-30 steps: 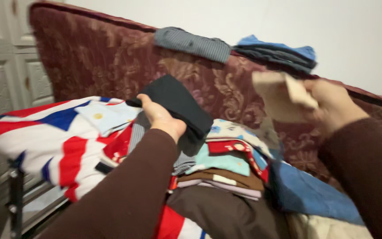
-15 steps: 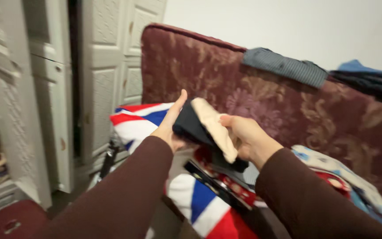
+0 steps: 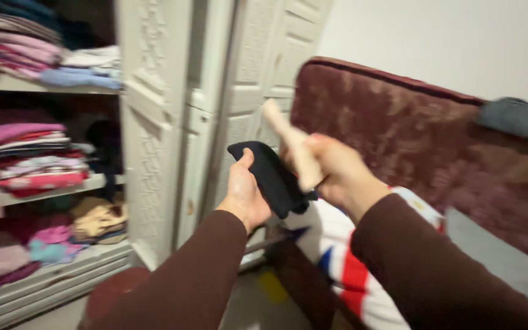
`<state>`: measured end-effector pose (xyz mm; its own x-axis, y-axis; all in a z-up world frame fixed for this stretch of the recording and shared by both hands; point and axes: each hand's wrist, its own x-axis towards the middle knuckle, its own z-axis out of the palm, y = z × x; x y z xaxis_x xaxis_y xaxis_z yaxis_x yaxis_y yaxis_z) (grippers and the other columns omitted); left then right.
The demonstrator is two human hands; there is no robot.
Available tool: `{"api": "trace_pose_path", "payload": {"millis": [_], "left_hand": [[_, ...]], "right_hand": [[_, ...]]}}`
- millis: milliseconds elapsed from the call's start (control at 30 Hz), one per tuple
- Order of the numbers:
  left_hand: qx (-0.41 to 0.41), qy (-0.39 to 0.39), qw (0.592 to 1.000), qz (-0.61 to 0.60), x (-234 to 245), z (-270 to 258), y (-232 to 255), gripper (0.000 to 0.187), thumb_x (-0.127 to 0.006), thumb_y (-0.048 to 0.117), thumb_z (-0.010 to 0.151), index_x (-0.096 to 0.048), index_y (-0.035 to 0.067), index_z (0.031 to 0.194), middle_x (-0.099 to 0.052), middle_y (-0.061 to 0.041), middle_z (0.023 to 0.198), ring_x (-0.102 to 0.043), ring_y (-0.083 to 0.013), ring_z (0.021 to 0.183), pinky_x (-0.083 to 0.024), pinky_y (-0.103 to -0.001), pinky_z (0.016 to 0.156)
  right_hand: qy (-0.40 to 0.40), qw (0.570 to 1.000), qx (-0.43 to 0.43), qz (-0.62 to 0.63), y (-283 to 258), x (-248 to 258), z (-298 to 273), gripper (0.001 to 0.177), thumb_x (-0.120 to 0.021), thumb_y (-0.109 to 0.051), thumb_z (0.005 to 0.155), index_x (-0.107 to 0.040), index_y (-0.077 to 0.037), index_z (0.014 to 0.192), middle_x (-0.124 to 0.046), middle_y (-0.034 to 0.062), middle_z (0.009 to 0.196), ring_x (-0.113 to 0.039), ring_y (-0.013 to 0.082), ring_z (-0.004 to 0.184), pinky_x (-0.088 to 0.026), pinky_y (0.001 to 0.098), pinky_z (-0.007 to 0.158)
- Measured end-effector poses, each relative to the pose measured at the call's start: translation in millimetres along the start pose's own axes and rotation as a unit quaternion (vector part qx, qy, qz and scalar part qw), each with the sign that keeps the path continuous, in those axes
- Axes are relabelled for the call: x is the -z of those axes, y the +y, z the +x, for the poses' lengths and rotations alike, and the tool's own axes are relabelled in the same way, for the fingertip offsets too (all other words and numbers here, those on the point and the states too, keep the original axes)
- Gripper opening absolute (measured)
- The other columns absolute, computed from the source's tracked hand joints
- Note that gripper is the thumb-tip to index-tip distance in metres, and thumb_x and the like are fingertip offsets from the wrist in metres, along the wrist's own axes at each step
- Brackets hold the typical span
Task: The person sorts through various folded and unfolded clothing items on a maroon couch, organizes them into stacks, and places them into the shelves of a white plastic wardrobe.
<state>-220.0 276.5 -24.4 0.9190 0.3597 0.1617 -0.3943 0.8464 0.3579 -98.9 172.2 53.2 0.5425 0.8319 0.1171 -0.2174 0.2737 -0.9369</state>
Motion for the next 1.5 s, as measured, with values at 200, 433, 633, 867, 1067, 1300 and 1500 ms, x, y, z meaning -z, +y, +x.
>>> {"api": "trace_pose_path", "payload": {"millis": [200,433,633,867,1067,1300,1500], "left_hand": [[-0.123,0.057,0.989,-0.057,55,-41,93,0.067,-0.028,0.06,0.102,-0.059,0.01,0.133,-0.065,-0.013,0.133,-0.06,-0.0339,0.123,-0.045,-0.05,0.108],[-0.155,0.0,0.988,-0.01,103,-115,194,0.087,-0.039,0.074,0.093,-0.059,0.0,0.134,-0.064,-0.018,0.135,-0.059,-0.0353,0.125,-0.044,-0.047,0.109],[0.008,0.097,0.993,0.073,162,-147,278,0.109,-0.054,0.087,0.075,-0.062,-0.01,0.125,-0.07,-0.022,0.125,-0.067,-0.0328,0.114,-0.052,-0.046,0.098],[0.013,0.253,0.953,0.166,251,-96,345,0.041,-0.066,0.026,0.096,-0.068,-0.003,0.125,-0.077,-0.017,0.112,-0.077,-0.0258,0.097,-0.062,-0.042,0.089],[-0.105,0.339,0.9,0.252,298,-46,401,0.042,-0.069,0.016,0.088,-0.066,0.0,0.126,-0.076,-0.017,0.111,-0.076,-0.0271,0.095,-0.063,-0.044,0.084],[-0.325,0.567,0.677,0.337,366,-32,424,0.091,-0.077,0.001,0.079,-0.026,0.005,0.154,-0.068,-0.017,0.101,-0.066,-0.0265,0.079,-0.058,-0.043,0.071],[-0.349,0.523,0.694,0.352,465,-5,444,0.062,-0.072,0.001,0.073,-0.058,-0.001,0.133,-0.07,-0.018,0.103,-0.067,-0.0297,0.083,-0.053,-0.043,0.066]], "right_hand": [[0.177,0.886,-0.084,-0.42,80,-137,6,0.086,-0.078,-0.028,0.091,-0.023,-0.009,0.154,-0.066,0.0176,0.12,-0.07,0.0277,0.096,-0.057,0.0468,0.078],[-0.054,0.93,-0.354,0.083,157,-186,53,0.051,-0.064,-0.044,0.086,-0.066,-0.013,0.125,-0.076,0.008,0.116,-0.073,0.0268,0.1,-0.057,0.0495,0.085],[-0.1,0.942,-0.276,-0.163,190,-214,121,0.039,-0.066,-0.013,0.088,-0.067,-0.004,0.125,-0.077,0.0144,0.11,-0.075,0.0277,0.095,-0.06,0.045,0.082],[-0.278,0.894,-0.226,-0.27,241,-254,223,0.041,-0.07,-0.008,0.086,-0.067,0.005,0.125,-0.077,0.015,0.102,-0.073,0.0215,0.083,-0.059,0.0363,0.069],[-0.325,0.854,-0.265,-0.308,282,-284,314,0.044,-0.07,-0.021,0.088,-0.064,-0.001,0.128,-0.077,0.0135,0.112,-0.074,0.0208,0.091,-0.06,0.0354,0.075],[-0.299,0.846,-0.261,-0.356,353,-270,425,0.048,-0.068,-0.031,0.094,-0.056,-0.001,0.13,-0.066,0.0101,0.106,-0.064,0.021,0.092,-0.054,0.038,0.079],[-0.308,0.739,-0.072,-0.594,469,-253,553,0.043,-0.08,-0.025,0.083,-0.074,-0.002,0.119,-0.069,0.009,0.097,-0.058,0.0213,0.084,-0.047,0.0415,0.074]]}}
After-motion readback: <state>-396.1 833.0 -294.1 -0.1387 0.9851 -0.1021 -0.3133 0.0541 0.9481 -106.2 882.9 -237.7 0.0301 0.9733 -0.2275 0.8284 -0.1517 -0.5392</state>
